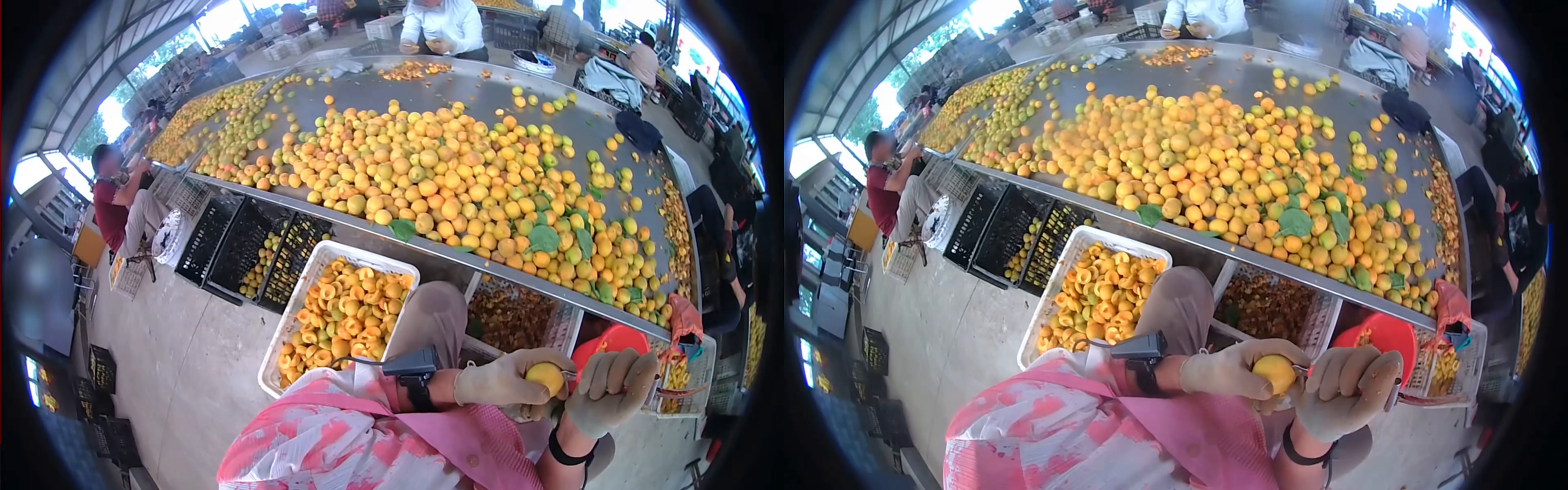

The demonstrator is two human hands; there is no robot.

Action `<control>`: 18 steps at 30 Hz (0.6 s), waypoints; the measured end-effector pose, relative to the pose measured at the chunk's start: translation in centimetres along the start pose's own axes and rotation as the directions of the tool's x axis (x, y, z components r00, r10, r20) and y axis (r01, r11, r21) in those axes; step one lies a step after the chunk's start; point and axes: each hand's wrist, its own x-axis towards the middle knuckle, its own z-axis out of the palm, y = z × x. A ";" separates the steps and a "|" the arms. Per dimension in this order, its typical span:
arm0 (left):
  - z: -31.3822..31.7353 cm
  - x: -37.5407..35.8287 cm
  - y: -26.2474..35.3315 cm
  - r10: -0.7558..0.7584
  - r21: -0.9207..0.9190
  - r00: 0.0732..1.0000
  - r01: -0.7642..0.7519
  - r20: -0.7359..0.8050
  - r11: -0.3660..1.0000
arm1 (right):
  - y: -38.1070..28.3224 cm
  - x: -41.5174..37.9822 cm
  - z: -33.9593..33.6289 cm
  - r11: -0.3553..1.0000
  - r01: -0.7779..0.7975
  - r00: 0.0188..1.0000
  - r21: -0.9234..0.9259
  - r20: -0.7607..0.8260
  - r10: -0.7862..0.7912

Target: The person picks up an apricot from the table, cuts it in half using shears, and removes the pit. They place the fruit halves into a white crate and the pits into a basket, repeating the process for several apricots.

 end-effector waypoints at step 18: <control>-0.7 0.2 0.4 0.204 0.642 0.968 -0.065 -0.145 0.764 | 0.4 -0.6 -0.2 0.903 -0.334 0.941 0.269 0.043 0.336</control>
